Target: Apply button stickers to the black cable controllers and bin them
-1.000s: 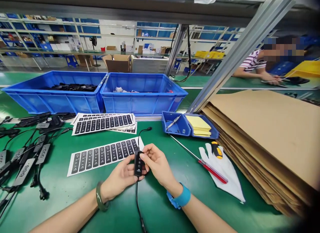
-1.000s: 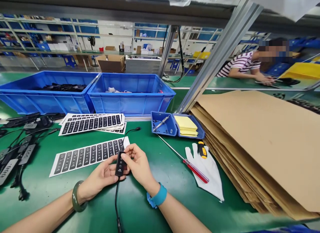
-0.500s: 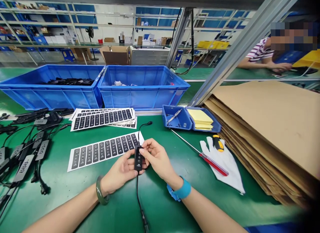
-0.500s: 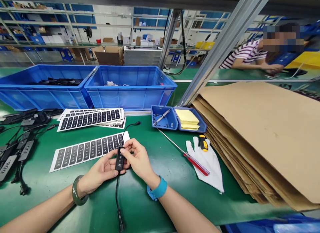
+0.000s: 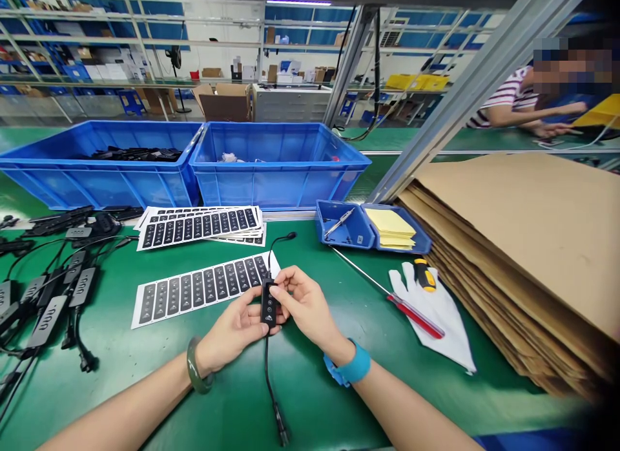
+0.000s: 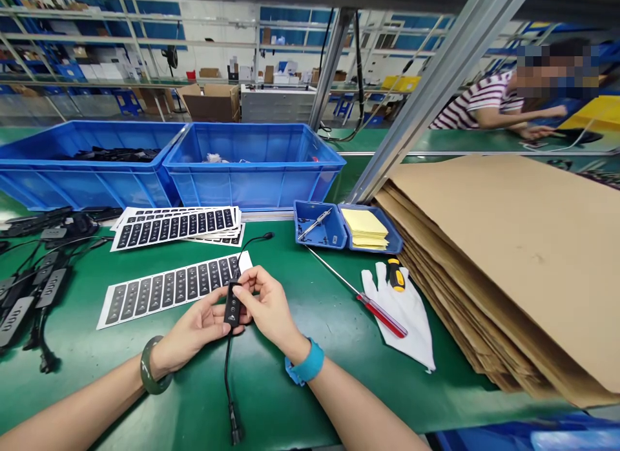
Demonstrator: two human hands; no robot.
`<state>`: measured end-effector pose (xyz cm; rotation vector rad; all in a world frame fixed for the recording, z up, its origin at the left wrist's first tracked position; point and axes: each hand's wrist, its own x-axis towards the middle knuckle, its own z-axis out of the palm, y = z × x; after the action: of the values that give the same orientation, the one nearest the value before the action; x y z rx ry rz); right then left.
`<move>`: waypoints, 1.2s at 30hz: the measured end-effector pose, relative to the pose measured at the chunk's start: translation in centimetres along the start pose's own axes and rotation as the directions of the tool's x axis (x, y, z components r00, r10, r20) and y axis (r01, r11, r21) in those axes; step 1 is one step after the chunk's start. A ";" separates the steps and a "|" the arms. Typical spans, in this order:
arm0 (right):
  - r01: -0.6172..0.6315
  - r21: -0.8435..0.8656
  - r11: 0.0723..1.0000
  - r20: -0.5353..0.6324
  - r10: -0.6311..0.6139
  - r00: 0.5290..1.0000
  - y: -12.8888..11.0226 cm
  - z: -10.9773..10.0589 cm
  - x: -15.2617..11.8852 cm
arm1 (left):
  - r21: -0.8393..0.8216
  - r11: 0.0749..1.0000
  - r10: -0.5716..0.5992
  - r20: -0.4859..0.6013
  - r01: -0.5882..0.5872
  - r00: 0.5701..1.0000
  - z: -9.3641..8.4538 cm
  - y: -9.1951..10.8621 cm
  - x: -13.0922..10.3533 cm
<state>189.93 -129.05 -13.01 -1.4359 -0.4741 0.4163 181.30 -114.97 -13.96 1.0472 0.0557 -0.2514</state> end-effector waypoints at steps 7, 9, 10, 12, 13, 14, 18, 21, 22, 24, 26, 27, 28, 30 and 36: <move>0.059 -0.139 0.989 -0.051 -0.067 0.996 0.2 0.1 -0.2 | 0.037 0.999 0.003 -0.003 -0.003 1.000 0.2 0.0 -0.1; 0.073 -0.154 0.985 -0.051 -0.081 0.995 0.2 0.1 -0.2 | 0.044 0.999 0.000 -0.009 0.000 1.000 0.3 0.0 -0.1; 0.076 -0.158 0.985 -0.051 -0.085 0.995 0.3 0.1 -0.2 | 0.044 0.999 -0.001 -0.013 0.001 1.000 0.3 -0.1 -0.1; 0.075 -0.161 0.984 -0.050 -0.084 0.995 0.4 0.0 -0.2 | 0.040 0.999 0.001 -0.021 0.000 1.000 0.4 -0.1 -0.1; 0.073 -0.161 0.984 -0.050 -0.082 0.995 0.4 0.0 -0.2 | 0.038 0.999 0.001 -0.023 0.000 1.000 0.4 -0.1 -0.1; 0.070 -0.163 0.984 -0.051 -0.080 0.995 0.4 0.0 -0.2 | 0.038 0.999 0.001 -0.025 0.000 1.000 0.4 -0.2 -0.1; 0.066 -0.170 0.983 -0.058 -0.077 0.995 0.4 0.1 -0.1 | 0.038 0.999 0.003 -0.028 -0.002 1.000 0.3 -0.3 -0.1; 0.064 -0.181 0.981 -0.058 -0.076 0.995 0.4 0.1 -0.1 | 0.041 0.999 0.013 -0.024 -0.012 1.000 0.3 -0.3 -0.1; 0.065 -0.188 0.980 -0.060 -0.077 0.995 0.5 0.0 -0.1 | 0.044 0.999 0.017 -0.020 -0.016 1.000 0.4 -0.3 0.0; 0.062 -0.209 0.976 -0.068 -0.078 0.995 0.6 0.0 -0.1 | 0.045 0.999 0.025 -0.015 -0.024 1.000 0.4 -0.3 0.0; 0.046 -0.233 0.971 -0.079 -0.066 0.995 0.8 -0.1 0.0 | 0.045 0.999 0.025 -0.019 -0.024 1.000 0.5 -0.4 -0.1; 0.033 -0.241 0.970 -0.085 -0.055 0.995 0.9 -0.2 0.0 | 0.044 0.999 0.021 -0.022 -0.020 1.000 0.5 -0.4 -0.1; 0.017 -0.245 0.969 -0.092 -0.041 0.995 0.9 -0.3 0.1 | 0.041 0.999 0.016 -0.025 -0.015 1.000 0.5 -0.5 -0.1; -0.012 -0.248 0.969 -0.090 -0.010 0.996 0.9 -0.4 0.1 | 0.029 1.000 0.013 -0.030 -0.012 0.999 0.5 -0.5 -0.2; -0.070 -0.232 0.970 0.187 0.115 0.976 -0.1 -0.2 -0.4 | 0.048 0.999 0.007 0.045 -0.009 0.999 0.3 0.0 0.0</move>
<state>189.68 -129.40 -12.97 -1.6473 -0.6324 0.6017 181.26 -115.20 -13.80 1.0895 0.0051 -0.2698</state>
